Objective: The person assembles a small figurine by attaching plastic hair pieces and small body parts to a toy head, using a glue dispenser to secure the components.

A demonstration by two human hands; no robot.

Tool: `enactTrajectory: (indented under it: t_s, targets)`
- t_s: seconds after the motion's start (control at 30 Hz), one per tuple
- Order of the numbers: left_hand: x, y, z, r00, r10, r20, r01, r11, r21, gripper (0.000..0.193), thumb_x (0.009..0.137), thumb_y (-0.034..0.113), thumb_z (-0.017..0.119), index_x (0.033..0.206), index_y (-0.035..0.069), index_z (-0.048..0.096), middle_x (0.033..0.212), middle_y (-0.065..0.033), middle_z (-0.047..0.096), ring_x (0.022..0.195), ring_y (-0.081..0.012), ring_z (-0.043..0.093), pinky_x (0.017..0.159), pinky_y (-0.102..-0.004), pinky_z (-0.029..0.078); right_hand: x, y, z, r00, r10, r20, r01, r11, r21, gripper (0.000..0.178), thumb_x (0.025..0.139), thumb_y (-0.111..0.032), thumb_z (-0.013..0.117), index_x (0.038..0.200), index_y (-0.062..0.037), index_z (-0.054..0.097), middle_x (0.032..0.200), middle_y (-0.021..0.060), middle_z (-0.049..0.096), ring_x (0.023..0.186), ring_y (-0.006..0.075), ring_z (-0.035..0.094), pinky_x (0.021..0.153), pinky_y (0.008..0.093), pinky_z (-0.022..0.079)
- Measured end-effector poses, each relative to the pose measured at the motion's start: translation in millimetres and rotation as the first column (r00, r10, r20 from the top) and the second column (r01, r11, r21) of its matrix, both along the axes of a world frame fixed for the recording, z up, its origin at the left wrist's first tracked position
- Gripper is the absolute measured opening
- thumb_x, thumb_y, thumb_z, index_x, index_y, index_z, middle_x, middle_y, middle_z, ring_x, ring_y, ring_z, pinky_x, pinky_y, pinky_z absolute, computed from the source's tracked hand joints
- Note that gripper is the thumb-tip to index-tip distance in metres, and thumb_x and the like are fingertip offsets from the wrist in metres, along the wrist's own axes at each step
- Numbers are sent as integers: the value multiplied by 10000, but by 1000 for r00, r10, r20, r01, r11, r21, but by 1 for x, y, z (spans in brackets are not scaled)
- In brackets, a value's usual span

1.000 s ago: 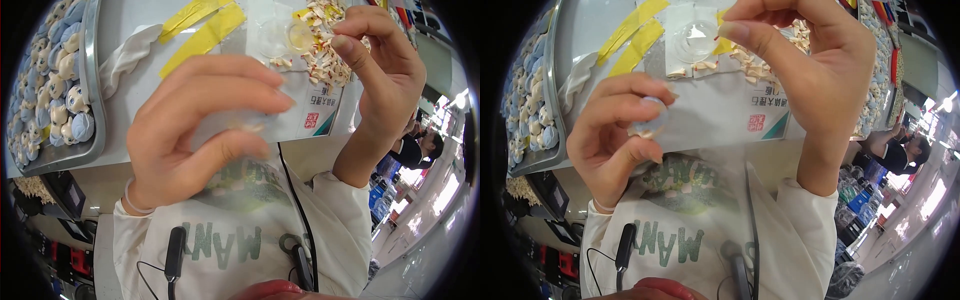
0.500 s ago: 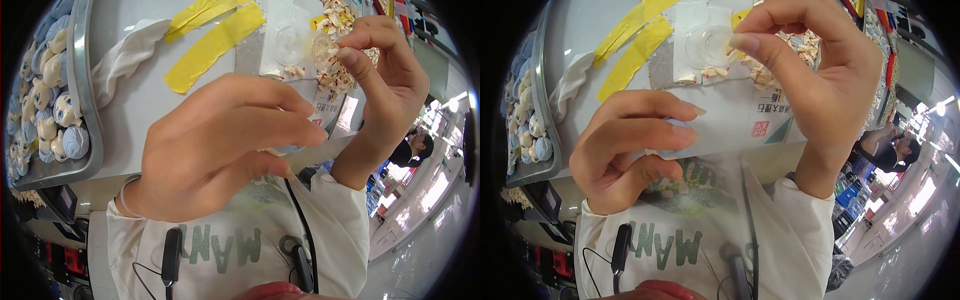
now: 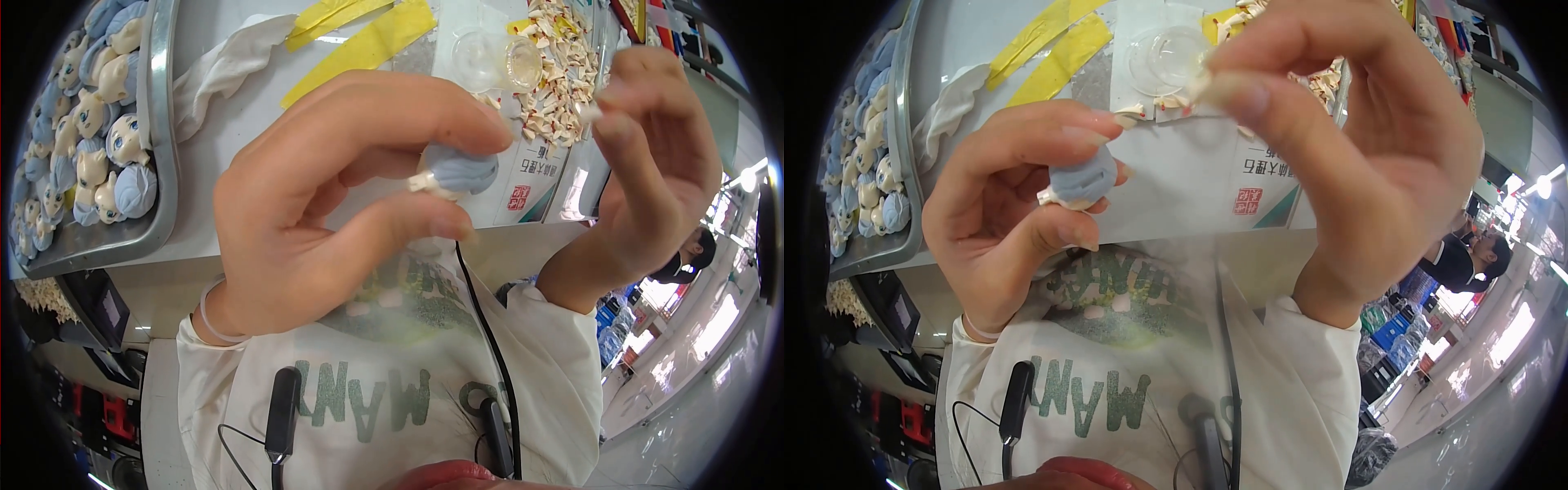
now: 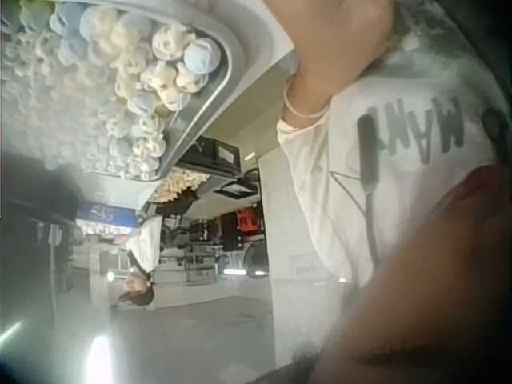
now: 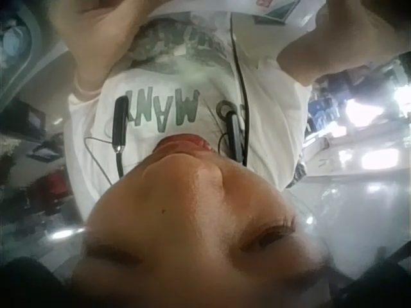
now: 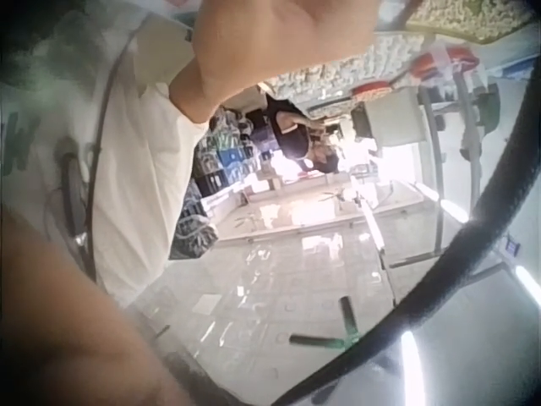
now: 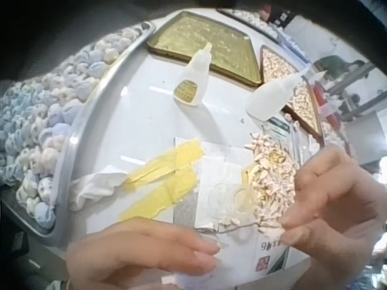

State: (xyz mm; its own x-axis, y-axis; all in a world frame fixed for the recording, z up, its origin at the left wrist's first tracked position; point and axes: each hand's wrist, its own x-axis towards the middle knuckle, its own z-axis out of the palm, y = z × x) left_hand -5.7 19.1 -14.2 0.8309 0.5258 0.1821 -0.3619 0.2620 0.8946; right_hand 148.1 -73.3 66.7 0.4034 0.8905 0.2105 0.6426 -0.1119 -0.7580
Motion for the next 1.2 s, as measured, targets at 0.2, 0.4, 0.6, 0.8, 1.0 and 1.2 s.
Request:
enactTrajectory:
  t_s: [0.2, 0.4, 0.6, 0.8, 1.0, 1.2]
  targets:
    - [2, -1, 1, 1000, 16, 25, -15, 999, -45, 396, 638, 106, 710, 951, -44, 520, 976, -175, 530, 887, -217, 547, 711, -271, 475, -19, -10, -18, 986, 65, -152, -36, 982, 185, 201, 661, -124, 662, 728, -4, 516, 754, 97, 456, 698, 156, 409, 648, 241, 311]
    - [-1, -1, 1, 997, 74, 20, -75, 996, 56, 456, 610, 173, 737, 950, -39, 519, 945, -145, 534, 899, -205, 535, 761, -264, 436, -29, -14, -38, 947, 153, -282, -70, 956, 286, 219, 666, -126, 679, 742, -10, 510, 747, 84, 444, 694, 138, 397, 628, 220, 304]
    - [-5, -1, 3, 994, 109, -15, -105, 978, 181, 485, 560, 169, 762, 933, -46, 539, 910, -113, 547, 841, -170, 519, 765, -242, 413, -35, -12, -40, 972, 116, -205, -63, 967, 247, 210, 650, -73, 682, 751, -4, 512, 752, 82, 441, 689, 123, 397, 624, 203, 302]
    - [-4, -2, 5, 988, 153, -21, -143, 959, 244, 481, 523, 161, 774, 913, -37, 573, 847, -81, 549, 766, -134, 487, 723, -214, 391, -41, -12, -40, 995, 58, -84, -33, 964, 266, 203, 624, -54, 692, 720, -7, 519, 749, 77, 447, 658, 118, 399, 606, 205, 312]
    - [-4, -2, 3, 984, 174, -28, -161, 953, 258, 479, 516, 172, 778, 908, -23, 585, 841, -57, 551, 734, -114, 467, 673, -207, 368, -41, -12, -41, 990, 43, -136, -5, 962, 274, 175, 634, -36, 685, 725, -2, 540, 761, 90, 467, 656, 119, 425, 599, 200, 331]
    - [-4, -2, 5, 993, 107, -43, -100, 985, 141, 516, 537, 179, 771, 949, -27, 537, 888, -95, 537, 754, -148, 538, 650, -208, 437, -26, -22, -36, 990, 53, -134, -8, 950, 313, 132, 700, -27, 633, 804, 32, 576, 812, 129, 518, 696, 139, 477, 628, 205, 367]
